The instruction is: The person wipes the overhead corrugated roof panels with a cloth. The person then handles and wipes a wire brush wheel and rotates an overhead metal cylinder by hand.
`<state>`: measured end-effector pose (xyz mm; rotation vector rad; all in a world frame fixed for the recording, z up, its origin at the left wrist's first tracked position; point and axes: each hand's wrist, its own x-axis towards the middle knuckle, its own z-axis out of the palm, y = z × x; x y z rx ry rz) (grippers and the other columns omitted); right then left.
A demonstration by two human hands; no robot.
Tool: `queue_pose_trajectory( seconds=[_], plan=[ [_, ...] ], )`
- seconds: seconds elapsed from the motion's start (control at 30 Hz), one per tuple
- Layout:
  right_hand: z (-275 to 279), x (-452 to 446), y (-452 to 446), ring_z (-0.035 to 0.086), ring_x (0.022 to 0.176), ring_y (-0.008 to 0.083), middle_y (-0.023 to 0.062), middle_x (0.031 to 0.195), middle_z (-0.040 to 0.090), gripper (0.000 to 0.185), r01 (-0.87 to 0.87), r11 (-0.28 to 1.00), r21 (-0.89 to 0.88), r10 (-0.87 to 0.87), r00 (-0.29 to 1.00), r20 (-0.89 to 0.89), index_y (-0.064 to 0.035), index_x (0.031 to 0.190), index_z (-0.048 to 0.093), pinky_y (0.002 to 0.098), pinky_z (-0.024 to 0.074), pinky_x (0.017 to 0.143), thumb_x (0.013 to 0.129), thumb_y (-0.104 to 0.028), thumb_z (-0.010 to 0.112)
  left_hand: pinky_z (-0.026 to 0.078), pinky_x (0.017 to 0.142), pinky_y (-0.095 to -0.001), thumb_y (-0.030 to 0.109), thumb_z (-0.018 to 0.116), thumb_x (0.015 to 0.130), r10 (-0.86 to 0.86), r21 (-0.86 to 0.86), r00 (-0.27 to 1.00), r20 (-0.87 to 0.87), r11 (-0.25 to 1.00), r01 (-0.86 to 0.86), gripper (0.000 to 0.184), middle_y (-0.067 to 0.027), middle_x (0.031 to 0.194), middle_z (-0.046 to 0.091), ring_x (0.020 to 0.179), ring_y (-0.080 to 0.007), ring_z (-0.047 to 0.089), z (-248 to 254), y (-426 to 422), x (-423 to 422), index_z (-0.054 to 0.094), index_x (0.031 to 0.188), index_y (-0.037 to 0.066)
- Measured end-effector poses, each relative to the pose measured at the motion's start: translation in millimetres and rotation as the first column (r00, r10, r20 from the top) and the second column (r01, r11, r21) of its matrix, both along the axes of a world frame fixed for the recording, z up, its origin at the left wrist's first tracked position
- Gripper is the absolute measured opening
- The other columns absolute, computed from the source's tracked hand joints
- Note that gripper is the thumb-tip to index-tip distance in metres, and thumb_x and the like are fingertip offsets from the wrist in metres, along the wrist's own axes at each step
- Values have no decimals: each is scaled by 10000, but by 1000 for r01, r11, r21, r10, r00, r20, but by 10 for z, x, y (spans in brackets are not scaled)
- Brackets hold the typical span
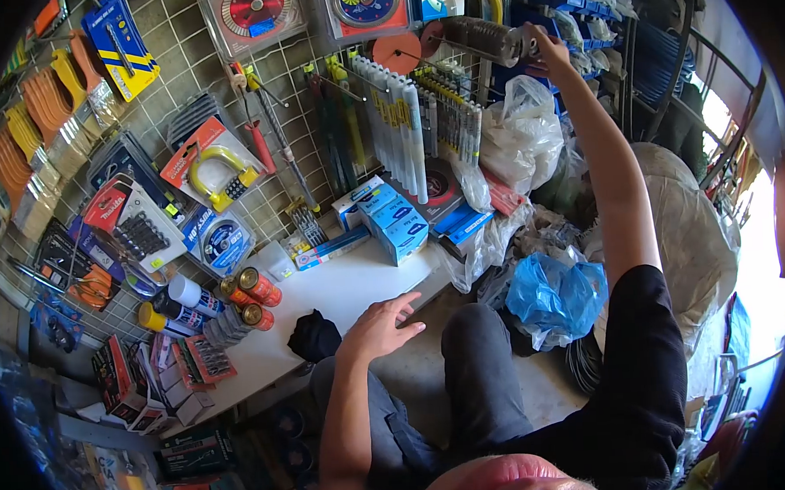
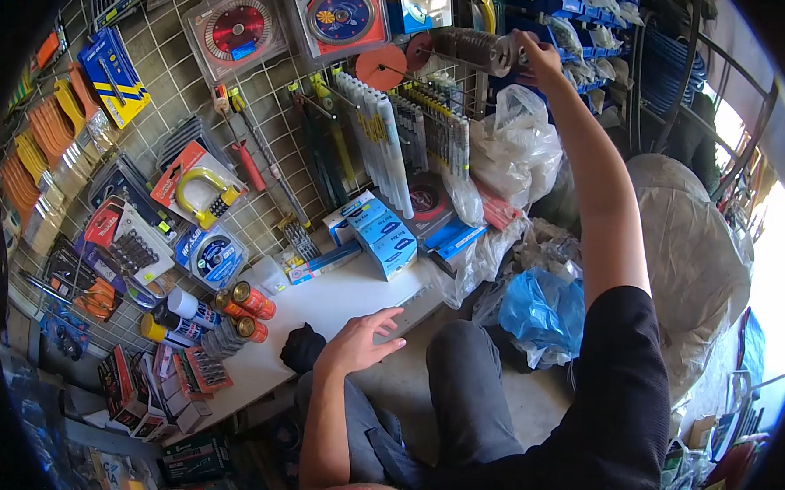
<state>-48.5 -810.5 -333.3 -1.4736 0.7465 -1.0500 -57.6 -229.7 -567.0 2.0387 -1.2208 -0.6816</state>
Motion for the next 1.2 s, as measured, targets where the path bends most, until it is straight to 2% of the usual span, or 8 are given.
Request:
queue_pose_trajectory(
  seconds=[0.17,0.3,0.47,0.67,0.87,1.0,1.13,1.2],
  plan=[
    [142,-191,-85,614,1225,399,243,1401,536,1137,251,967,-30,-238,944,229,6,1453,411,514,635,793,632,-605,905,543,975,-407,298,742,926,-21,15,999,-26,1000,21,621,-178,1208,721,1105,-325,696,10,-41,-23,525,1475,103],
    [90,-53,-184,541,1314,416,234,1456,496,1215,464,885,-34,-454,877,158,-14,1484,342,577,594,885,595,-588,938,539,971,-411,300,744,925,-24,62,999,-24,998,26,620,-178,1216,717,1108,-326,692,70,-78,-66,528,1473,103],
    [32,190,-89,560,1297,400,237,1416,534,1176,316,948,42,-319,928,193,-4,1427,405,561,584,896,575,-606,948,539,971,-407,302,746,924,2,46,999,-35,999,0,618,-170,1225,714,1114,-321,691,24,-57,-42,533,1469,104],
    [8,269,-165,624,1224,358,219,1348,596,1127,364,908,-206,-327,925,190,37,1360,475,453,552,980,567,-604,954,540,970,-404,307,748,924,-8,48,1000,-18,999,9,627,-165,1222,714,1110,-317,692,17,-46,-11,525,1475,107],
    [161,24,296,665,1147,314,204,1282,621,1058,277,958,-74,-263,953,152,38,1323,494,451,646,801,568,-518,983,537,975,-409,309,744,925,-13,60,1000,-26,998,14,628,-165,1223,712,1119,-322,687,81,-60,-48,520,1480,117],
    [44,115,139,680,1100,301,202,1245,623,1050,161,973,-165,-153,986,63,49,1316,488,433,667,665,568,-485,994,534,979,-413,311,743,924,-23,53,1000,9,998,22,629,-168,1226,712,1121,-332,684,54,-47,-50,521,1479,116],
    [-92,192,338,661,1128,326,234,1235,612,1045,384,889,-248,-315,908,275,44,1289,495,451,643,784,567,-533,984,534,979,-414,314,745,921,-10,78,1000,-29,997,13,636,-170,1230,711,1120,-336,684,66,-38,-53,519,1481,116],
    [-271,308,70,635,1102,309,231,1238,589,1072,488,739,-464,-376,871,317,61,1290,456,399,574,876,576,-535,988,557,969,-399,294,752,926,-6,46,1000,1,999,6,617,-180,1231,706,1126,-307,692,17,-19,-37,524,1471,118]
  ],
)
